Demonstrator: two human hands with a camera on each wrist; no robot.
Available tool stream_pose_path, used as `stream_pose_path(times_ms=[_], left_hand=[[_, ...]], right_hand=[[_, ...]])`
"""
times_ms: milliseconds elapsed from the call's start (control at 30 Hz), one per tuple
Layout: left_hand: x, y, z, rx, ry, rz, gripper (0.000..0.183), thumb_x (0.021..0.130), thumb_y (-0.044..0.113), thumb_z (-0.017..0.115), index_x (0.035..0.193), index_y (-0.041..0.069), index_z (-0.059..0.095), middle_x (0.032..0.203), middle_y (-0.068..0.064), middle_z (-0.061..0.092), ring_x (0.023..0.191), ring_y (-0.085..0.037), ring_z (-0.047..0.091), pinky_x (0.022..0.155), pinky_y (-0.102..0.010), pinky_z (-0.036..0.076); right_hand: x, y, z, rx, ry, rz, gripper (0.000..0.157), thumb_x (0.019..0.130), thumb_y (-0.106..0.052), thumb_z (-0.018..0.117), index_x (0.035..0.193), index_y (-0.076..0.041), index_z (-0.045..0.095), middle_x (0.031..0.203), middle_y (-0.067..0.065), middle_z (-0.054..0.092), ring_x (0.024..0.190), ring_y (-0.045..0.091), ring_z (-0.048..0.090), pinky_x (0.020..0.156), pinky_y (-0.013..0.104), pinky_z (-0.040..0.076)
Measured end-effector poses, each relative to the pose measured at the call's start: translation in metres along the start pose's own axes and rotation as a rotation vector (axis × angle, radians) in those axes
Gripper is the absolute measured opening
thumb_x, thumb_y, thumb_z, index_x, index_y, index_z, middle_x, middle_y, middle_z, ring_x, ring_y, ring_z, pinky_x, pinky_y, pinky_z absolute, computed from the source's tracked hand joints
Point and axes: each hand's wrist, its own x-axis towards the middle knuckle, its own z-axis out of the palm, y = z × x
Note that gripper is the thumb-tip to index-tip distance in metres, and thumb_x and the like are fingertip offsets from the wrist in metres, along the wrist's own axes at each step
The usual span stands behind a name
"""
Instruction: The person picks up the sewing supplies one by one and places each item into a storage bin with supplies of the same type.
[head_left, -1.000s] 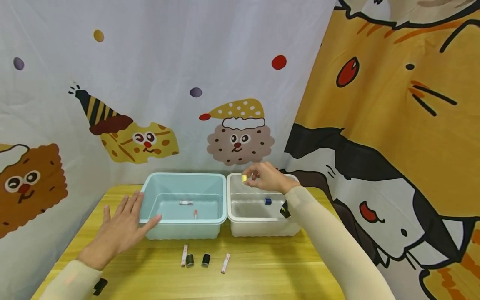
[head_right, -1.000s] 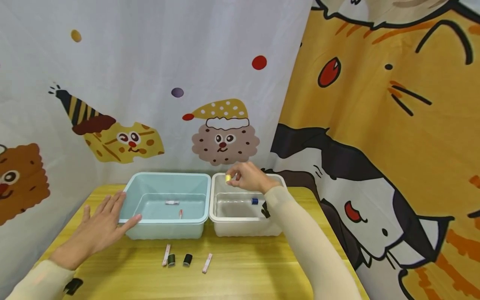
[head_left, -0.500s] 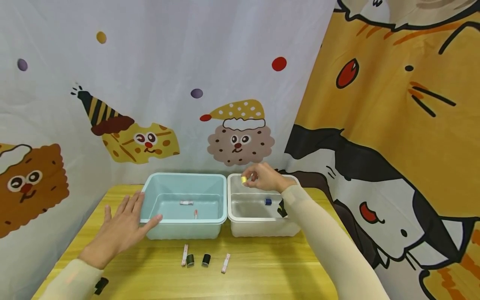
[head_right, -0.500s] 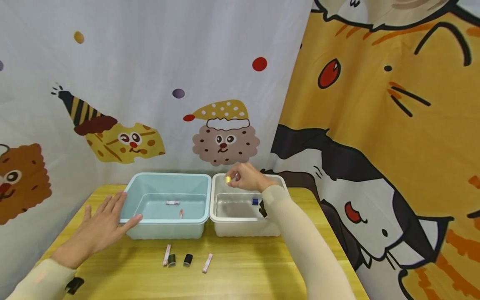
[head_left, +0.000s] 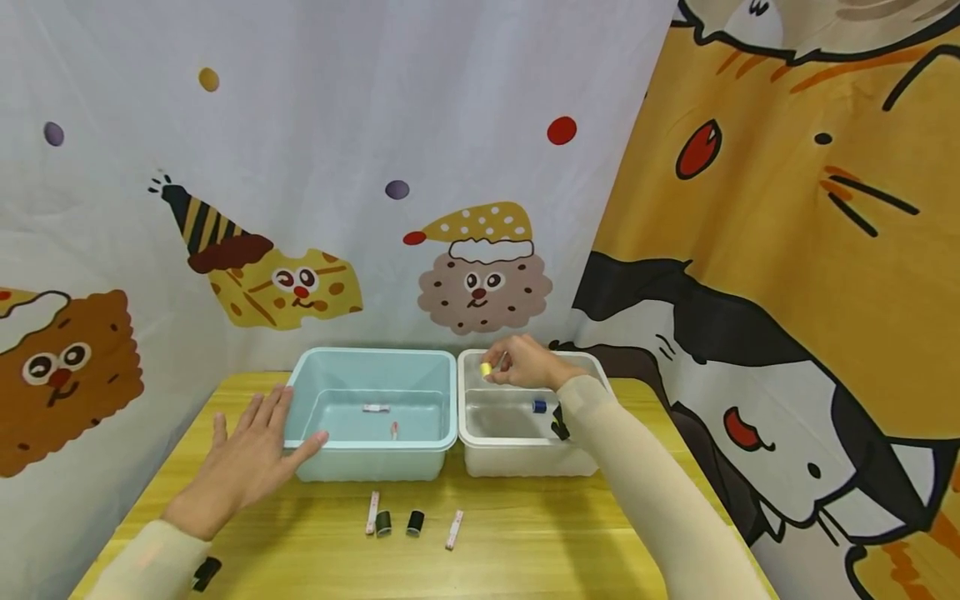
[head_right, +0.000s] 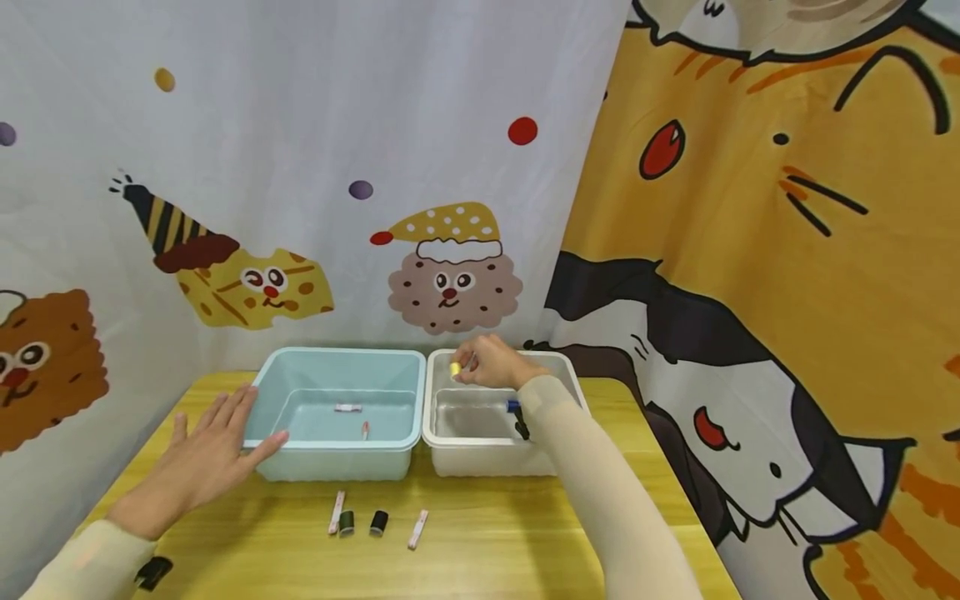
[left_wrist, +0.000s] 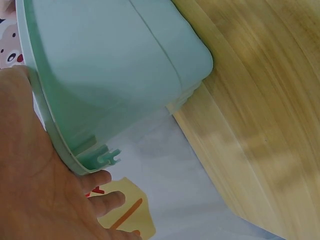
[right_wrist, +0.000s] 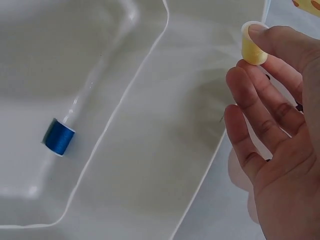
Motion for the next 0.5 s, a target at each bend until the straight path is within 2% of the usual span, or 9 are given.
stream_pose_path(times_ms=[500], left_hand=[[-0.0008, 0.0009, -0.0010, 0.001, 0.000, 0.003, 0.121, 0.111, 0.085, 0.050, 0.184, -0.005, 0.016, 0.191, -0.036, 0.019, 0.171, -0.069, 0.024, 0.125, -0.101, 0.005]], right_hand=[[0.0096, 0.0022, 0.0069, 0.018, -0.007, 0.018, 0.025, 0.102, -0.021, 0.093, 0.125, -0.013, 0.090, 0.115, -0.001, 0.090, 0.097, 0.012, 0.083, 0.093, 0.032, 0.070]])
